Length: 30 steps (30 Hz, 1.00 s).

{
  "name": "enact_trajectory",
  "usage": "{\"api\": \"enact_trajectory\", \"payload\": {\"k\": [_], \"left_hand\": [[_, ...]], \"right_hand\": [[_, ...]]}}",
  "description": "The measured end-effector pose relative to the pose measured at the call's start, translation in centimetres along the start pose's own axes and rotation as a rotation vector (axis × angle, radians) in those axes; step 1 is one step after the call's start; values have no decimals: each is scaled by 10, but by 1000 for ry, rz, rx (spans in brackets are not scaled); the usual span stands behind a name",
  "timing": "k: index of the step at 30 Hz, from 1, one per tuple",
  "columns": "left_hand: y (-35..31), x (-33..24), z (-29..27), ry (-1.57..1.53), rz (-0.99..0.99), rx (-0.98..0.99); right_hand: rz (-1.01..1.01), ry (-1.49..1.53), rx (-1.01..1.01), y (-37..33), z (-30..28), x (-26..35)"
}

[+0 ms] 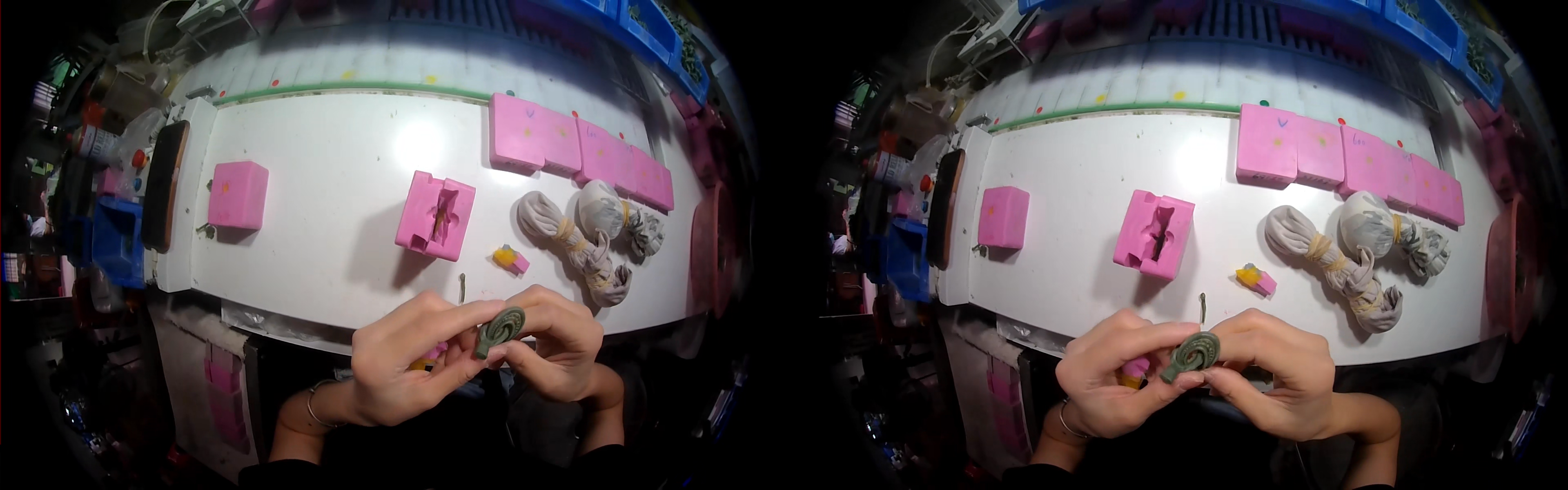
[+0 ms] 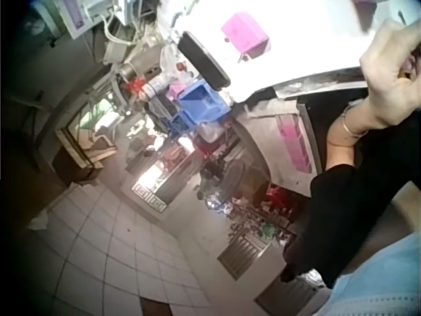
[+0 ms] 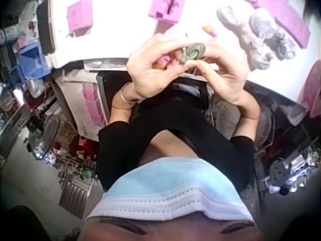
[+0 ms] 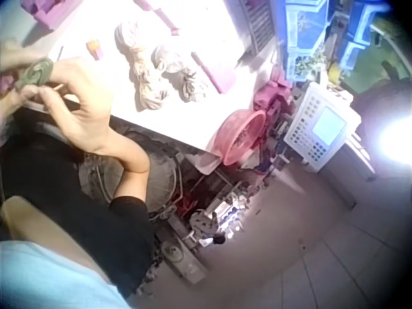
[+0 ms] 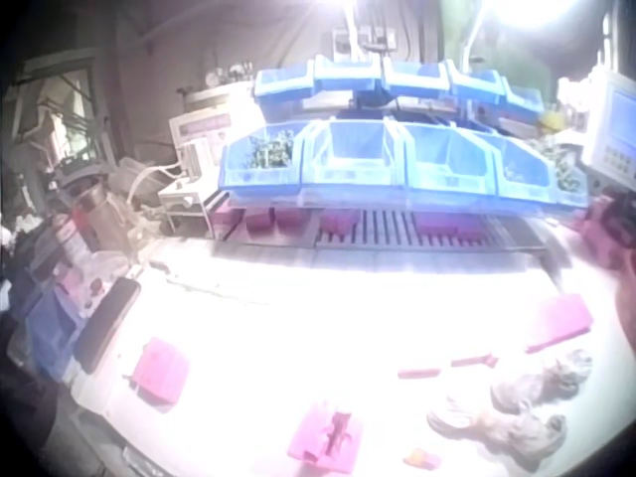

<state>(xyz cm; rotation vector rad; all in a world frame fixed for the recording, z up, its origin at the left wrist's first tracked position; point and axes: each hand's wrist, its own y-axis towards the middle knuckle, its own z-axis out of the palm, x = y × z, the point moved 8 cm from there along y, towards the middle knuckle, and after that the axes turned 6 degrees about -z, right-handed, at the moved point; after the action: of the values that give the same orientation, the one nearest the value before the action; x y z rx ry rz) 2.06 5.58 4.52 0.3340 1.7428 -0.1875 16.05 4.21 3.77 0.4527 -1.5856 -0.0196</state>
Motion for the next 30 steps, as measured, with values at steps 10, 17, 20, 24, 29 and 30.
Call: {"api": "enact_trajectory", "payload": {"k": [10, 17, 20, 24, 29, 30], "left_hand": [[8, -7, -10, -4, 141, -42], [13, -12, -31, -26, 150, -47], [10, -5, -36, -65, 113, -49], [10, -1, -39, -46, 127, -70], [12, -1, -39, -33, 132, -64], [12, 0, -39, -48, 125, -68]], "right_hand": [[21, -70, 98, 22, -2, 10], [-35, -95, 225, 52, 13, 26], [-36, -90, 219, 58, 18, 26], [-40, -106, 225, 59, 21, 23], [-14, -93, 244, 60, 21, 22], [-3, -90, 242, 60, 22, 21]]}}
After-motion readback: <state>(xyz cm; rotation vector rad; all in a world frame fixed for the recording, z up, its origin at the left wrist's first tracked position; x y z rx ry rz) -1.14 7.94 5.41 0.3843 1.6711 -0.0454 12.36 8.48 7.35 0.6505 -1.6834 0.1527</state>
